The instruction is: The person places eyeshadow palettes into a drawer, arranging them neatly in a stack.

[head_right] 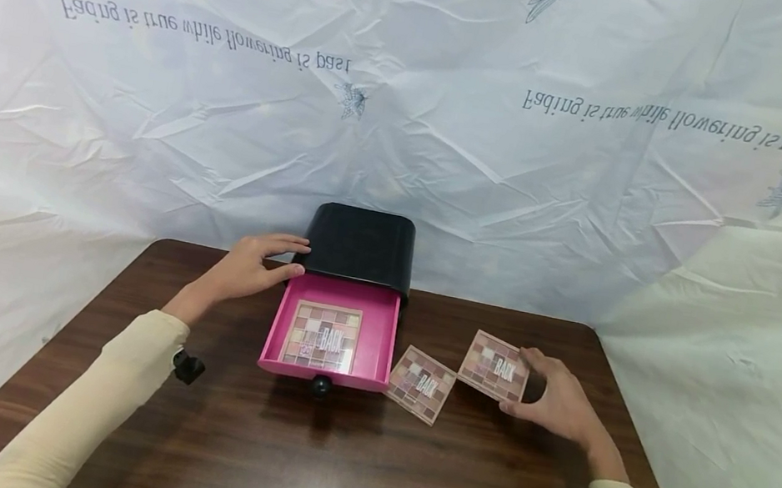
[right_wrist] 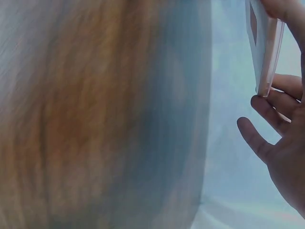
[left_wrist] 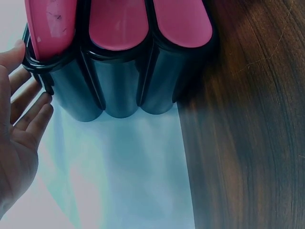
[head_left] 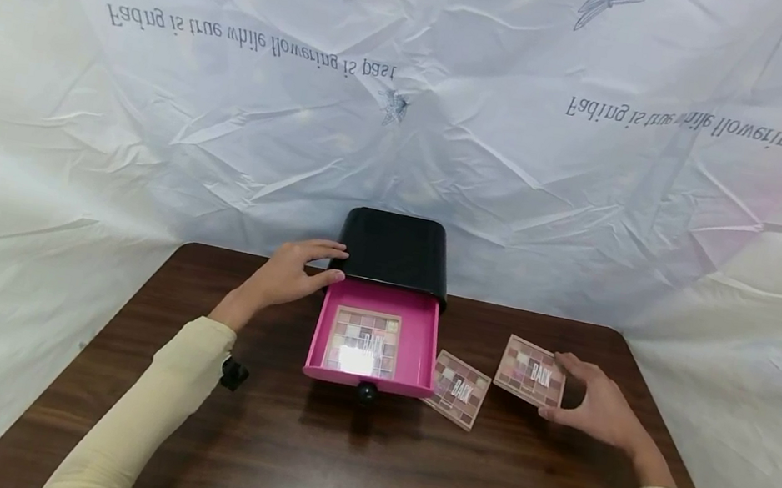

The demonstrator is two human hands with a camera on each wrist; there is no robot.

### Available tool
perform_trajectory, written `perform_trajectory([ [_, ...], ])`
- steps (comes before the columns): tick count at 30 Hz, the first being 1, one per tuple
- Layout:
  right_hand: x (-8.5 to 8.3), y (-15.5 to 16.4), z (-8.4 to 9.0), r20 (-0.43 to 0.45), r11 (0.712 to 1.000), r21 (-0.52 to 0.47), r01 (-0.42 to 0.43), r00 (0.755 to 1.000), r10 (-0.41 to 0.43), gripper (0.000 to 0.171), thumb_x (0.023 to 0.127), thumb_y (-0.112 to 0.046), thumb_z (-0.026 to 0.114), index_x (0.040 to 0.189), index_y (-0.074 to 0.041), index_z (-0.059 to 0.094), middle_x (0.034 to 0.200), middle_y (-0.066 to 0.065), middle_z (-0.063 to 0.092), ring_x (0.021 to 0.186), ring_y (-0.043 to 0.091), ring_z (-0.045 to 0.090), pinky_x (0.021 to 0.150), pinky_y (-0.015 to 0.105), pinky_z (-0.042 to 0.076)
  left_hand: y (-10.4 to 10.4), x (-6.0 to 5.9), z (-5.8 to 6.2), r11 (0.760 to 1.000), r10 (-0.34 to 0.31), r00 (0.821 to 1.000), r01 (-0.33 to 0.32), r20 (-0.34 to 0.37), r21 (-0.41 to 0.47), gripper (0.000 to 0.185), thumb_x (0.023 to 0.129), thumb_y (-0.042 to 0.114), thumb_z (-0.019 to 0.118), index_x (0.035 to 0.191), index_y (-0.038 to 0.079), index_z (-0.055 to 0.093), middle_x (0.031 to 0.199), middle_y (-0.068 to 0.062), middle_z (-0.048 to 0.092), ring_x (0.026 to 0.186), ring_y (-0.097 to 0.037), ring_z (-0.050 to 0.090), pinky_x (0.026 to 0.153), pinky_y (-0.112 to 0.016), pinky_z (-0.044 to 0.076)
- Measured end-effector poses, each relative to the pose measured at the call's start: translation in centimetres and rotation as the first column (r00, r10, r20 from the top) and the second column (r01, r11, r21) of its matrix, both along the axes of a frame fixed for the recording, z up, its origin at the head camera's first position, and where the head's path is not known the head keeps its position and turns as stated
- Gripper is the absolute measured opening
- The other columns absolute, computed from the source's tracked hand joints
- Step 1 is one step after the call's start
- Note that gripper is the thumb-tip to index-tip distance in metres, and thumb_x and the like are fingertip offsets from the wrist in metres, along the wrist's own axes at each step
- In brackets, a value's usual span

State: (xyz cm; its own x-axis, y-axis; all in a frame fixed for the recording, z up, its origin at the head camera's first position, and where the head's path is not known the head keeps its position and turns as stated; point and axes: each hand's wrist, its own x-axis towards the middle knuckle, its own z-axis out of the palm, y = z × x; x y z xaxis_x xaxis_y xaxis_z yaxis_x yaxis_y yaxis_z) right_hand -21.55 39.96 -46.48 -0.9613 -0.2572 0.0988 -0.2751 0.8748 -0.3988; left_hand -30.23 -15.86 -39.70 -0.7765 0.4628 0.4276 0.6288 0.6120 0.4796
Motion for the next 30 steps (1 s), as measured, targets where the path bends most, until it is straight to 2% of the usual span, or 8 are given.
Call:
perform_trajectory([
  [6, 0.4, -1.6, 1.7, -0.056, 1.000, 0.016, -0.009, 0.998, 0.010, 0.110, 0.073, -0.052, 0.090, 0.157, -0.004, 0.038, 0.156, 0.030, 0.038, 0.139, 0.055, 0.035, 0.097, 0.075, 0.039, 0.0, 0.1, 0.1, 1.000, 0.003, 1.000, -0.003, 0.013, 0.012, 0.050, 0.097, 0.041, 0.070, 0.139, 0.014, 0.065, 0.145, -0.007, 0.060, 0.133, -0.029, 0.057, 0.108, -0.052, 0.046],
  [14, 0.9, -3.8, 3.9, -0.117, 1.000, 0.021, -0.022, 0.993, 0.025, 0.112, 0.071, -0.059, 0.088, 0.159, -0.013, 0.038, 0.157, 0.025, 0.039, 0.140, 0.050, 0.037, 0.097, 0.074, 0.039, -0.1, 0.0, 0.0, 1.000, 0.005, 1.000, -0.006, 0.018, 0.012, 0.050, 0.098, 0.041, 0.070, 0.140, 0.015, 0.065, 0.146, -0.007, 0.059, 0.134, -0.029, 0.056, 0.109, -0.051, 0.046],
  [24, 1.6, -6.4, 6.7, -0.228, 0.997, 0.015, -0.079, 0.970, 0.081, 0.110, 0.066, -0.057, 0.092, 0.155, -0.011, 0.046, 0.153, 0.023, 0.046, 0.135, 0.043, 0.044, 0.095, 0.069, 0.043, 0.0, 0.1, 0.0, 1.000, -0.006, 1.000, 0.006, 0.002, 0.024, 0.049, 0.097, 0.041, 0.071, 0.138, 0.014, 0.066, 0.144, -0.008, 0.061, 0.133, -0.029, 0.057, 0.108, -0.051, 0.046],
  [30, 2.1, -8.1, 8.5, -0.241, 0.993, 0.020, -0.119, 0.963, 0.120, 0.109, 0.066, -0.055, 0.092, 0.156, -0.013, 0.045, 0.154, 0.020, 0.046, 0.137, 0.042, 0.042, 0.096, 0.070, 0.041, 0.0, 0.1, 0.0, 1.000, -0.012, 1.000, 0.012, -0.006, 0.018, 0.051, 0.098, 0.043, 0.069, 0.139, 0.013, 0.065, 0.145, -0.008, 0.060, 0.132, -0.030, 0.058, 0.107, -0.052, 0.047],
])
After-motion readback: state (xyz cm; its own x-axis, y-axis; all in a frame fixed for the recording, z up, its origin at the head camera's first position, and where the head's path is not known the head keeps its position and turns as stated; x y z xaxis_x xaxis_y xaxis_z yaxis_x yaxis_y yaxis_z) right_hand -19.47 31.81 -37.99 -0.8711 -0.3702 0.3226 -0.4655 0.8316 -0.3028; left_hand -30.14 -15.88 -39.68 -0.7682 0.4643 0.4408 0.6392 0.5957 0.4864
